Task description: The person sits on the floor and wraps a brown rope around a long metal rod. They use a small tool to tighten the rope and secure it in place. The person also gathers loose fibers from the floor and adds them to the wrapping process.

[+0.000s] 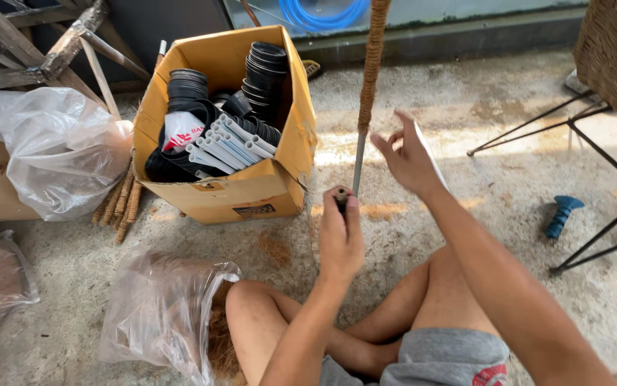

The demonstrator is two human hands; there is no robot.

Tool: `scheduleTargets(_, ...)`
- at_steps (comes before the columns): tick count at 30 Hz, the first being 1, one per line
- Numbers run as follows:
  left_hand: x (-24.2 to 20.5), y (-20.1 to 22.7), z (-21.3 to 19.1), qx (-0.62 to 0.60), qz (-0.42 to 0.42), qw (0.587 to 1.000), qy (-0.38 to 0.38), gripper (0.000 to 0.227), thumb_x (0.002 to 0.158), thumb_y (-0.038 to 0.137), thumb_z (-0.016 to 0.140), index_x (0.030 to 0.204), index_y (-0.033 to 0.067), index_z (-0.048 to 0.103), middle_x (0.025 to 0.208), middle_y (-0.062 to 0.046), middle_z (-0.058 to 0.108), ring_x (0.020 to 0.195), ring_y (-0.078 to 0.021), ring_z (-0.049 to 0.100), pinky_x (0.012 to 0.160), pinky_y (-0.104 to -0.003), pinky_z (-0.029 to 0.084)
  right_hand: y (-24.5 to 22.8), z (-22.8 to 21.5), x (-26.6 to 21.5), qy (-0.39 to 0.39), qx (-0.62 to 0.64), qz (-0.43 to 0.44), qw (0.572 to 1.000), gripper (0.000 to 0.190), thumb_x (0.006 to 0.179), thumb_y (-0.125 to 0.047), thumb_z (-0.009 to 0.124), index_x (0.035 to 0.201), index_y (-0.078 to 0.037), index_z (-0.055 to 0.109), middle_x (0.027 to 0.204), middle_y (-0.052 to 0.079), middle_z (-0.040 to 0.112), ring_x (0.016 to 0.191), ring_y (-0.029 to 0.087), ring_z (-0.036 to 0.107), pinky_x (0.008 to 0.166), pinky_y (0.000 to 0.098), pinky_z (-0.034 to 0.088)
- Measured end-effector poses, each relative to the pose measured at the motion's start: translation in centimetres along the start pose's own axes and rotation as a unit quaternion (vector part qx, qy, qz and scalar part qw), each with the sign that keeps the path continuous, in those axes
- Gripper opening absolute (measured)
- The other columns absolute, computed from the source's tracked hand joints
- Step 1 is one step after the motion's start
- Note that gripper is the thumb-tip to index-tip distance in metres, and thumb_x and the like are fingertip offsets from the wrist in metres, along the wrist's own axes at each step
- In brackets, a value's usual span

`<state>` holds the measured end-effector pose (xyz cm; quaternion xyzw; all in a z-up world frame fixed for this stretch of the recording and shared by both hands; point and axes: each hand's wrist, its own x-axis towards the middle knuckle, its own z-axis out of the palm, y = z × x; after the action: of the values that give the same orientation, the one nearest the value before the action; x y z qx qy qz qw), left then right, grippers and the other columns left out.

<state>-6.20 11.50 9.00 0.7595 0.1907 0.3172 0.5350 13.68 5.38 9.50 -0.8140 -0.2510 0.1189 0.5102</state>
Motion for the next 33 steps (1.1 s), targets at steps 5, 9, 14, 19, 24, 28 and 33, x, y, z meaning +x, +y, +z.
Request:
scheduleTargets(5,0.7,-3.3,1.6,0.09,0.223,0.966,0.093,0.027,0.105,0.004,0.051,0.13,-0.0045,0.051,0.114,-0.022,0.057,0.103,-0.0367,0.057,0.092,-0.044,0.049,1.9,2.6,-6.6,-0.219,0.203,-0.064,0.952,0.07,0.096,-0.042,0.059,0.157,-0.016,0.036,0.13,0.004,0.057,0.112,0.014,0.06,0.086,0.0332,0.052)
scheduleTargets(9,0.7,-5.3,2.5,0.147,0.25,0.952,0.102,0.043,0.101,0.002,0.055,0.143,-0.0055,0.046,0.127,-0.021,0.055,0.117,-0.0383,0.053,0.104,-0.047,0.045,1.7,4.7,-8.2,-0.181,0.215,-0.075,0.957,0.066,0.095,-0.034,0.066,0.153,-0.013,0.044,0.125,0.009,0.064,0.113,0.019,0.063,0.098,0.0347,0.052)
scheduleTargets(14,0.1,-6.8,3.6,0.118,0.186,0.975,0.039,0.065,0.099,0.0,0.059,0.157,-0.0094,0.031,0.136,-0.022,0.046,0.123,-0.0392,0.044,0.106,-0.051,0.04,2.0,6.9,-8.4,-0.075,0.329,0.017,0.941,0.039,0.101,-0.024,0.059,0.134,-0.003,0.06,0.111,0.009,0.071,0.103,0.017,0.064,0.093,0.033,0.052)
scheduleTargets(19,1.3,-7.3,1.8,-0.037,0.103,0.994,0.011,0.057,0.093,0.001,0.056,0.149,-0.001,0.048,0.143,-0.019,0.044,0.143,-0.0351,0.039,0.123,-0.053,0.027,3.3,6.2,-7.7,-0.054,0.27,0.049,0.96,0.024,0.105,-0.019,0.049,0.111,-0.002,0.065,0.093,0.008,0.069,0.085,0.018,0.064,0.08,0.0334,0.056)
scheduleTargets(24,9.6,-9.0,-2.6,-0.099,-0.02,0.963,0.251,0.061,0.091,0.034,0.077,0.131,0.0044,0.041,0.119,-0.011,0.052,0.113,-0.0225,0.057,0.098,-0.038,0.049,4.7,2.1,-7.3,-0.086,0.243,-0.044,0.965,0.021,0.106,-0.02,0.05,0.106,-0.002,0.062,0.081,0.008,0.062,0.076,0.017,0.061,0.07,0.0346,0.056)
scheduleTargets(28,12.0,-9.1,-1.9,-0.184,0.009,0.958,0.221,0.039,0.099,0.037,0.07,0.091,0.0023,0.053,0.079,-0.004,0.055,0.072,-0.0143,0.058,0.065,-0.029,0.051,4.9,-0.3,-8.3,-0.097,0.229,-0.065,0.966,0.018,0.105,-0.019,0.05,0.106,-0.003,0.057,0.073,0.003,0.053,0.068,0.014,0.053,0.064,0.0317,0.05)
scheduleTargets(33,12.2,-8.2,0.1,-0.191,0.009,0.968,0.162,0.048,0.101,0.032,0.067,0.064,0.0078,0.047,0.054,0.007,0.041,0.048,-0.0069,0.039,0.045,-0.029,0.031,5.2,-3.4,-8.9,-0.063,0.233,-0.015,0.97,0.016,0.103,-0.017,0.057,0.1,-0.001,0.059,0.065,-0.003,0.044,0.058,0.009,0.038,0.054,0.0289,0.036)
